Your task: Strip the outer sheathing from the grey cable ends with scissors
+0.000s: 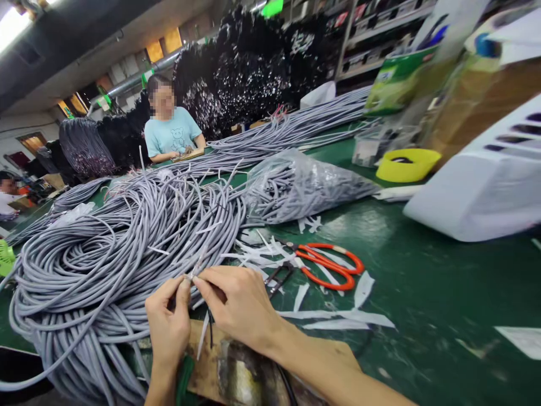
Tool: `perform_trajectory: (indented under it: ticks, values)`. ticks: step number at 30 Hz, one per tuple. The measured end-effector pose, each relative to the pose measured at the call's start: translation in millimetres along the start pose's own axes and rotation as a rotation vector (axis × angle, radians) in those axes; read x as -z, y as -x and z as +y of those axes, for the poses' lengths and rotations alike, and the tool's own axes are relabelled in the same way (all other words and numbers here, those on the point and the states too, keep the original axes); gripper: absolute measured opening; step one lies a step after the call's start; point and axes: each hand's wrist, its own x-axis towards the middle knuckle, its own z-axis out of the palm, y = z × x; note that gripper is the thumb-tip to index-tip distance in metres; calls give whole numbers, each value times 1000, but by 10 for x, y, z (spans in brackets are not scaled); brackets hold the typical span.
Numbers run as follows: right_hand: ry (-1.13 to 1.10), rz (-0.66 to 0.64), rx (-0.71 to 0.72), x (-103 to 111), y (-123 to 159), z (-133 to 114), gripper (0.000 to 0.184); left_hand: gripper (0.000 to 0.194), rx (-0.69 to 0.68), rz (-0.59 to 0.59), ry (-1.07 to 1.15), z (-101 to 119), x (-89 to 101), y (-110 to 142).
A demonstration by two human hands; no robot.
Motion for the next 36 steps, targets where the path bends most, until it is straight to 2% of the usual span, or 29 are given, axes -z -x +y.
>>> perform_trajectory:
  ticks: [2, 4, 6, 8, 11, 14, 17, 23, 28, 32, 34, 36]
  values:
    - [-49, 34, 70, 5, 13, -85, 30, 26, 72, 5, 54, -18, -7, -17]
    - [-108, 34, 231, 18, 43, -225, 37, 23, 158, 56, 106, -51, -19, -53]
    - [-216, -52, 458, 30, 80, -352, 46, 22, 245, 106, 170, -83, -20, -97]
    - [-205, -96, 420, 29, 101, -383, 43, 28, 309, 67, 290, -99, 1, -132]
    - [-27, 90, 105, -6, 77, -223, 30, 38, 378, -67, 494, -79, 64, -151]
    - [89, 91, 13, -51, 24, -29, 25, 44, 428, -129, 604, -28, 117, -152]
    - [81, 66, 21, -68, -2, 21, 25, 48, 437, -147, 633, 12, 132, -155]
    - [86, 53, 56, -43, -3, -52, 27, 47, 419, -170, 614, 3, 116, -142]
    - [51, 14, 75, -39, -10, -23, 27, 40, 364, -193, 572, -35, 105, -98]
    - [-33, 13, 46, -43, -2, -62, 27, 29, 347, -153, 517, -59, 62, -80]
    - [-67, 50, 141, -39, 25, -161, 29, 26, 360, -78, 465, -72, 34, -97]
    - [-144, 50, 330, -32, 64, -284, 35, 24, 374, 33, 399, -88, 12, -124]
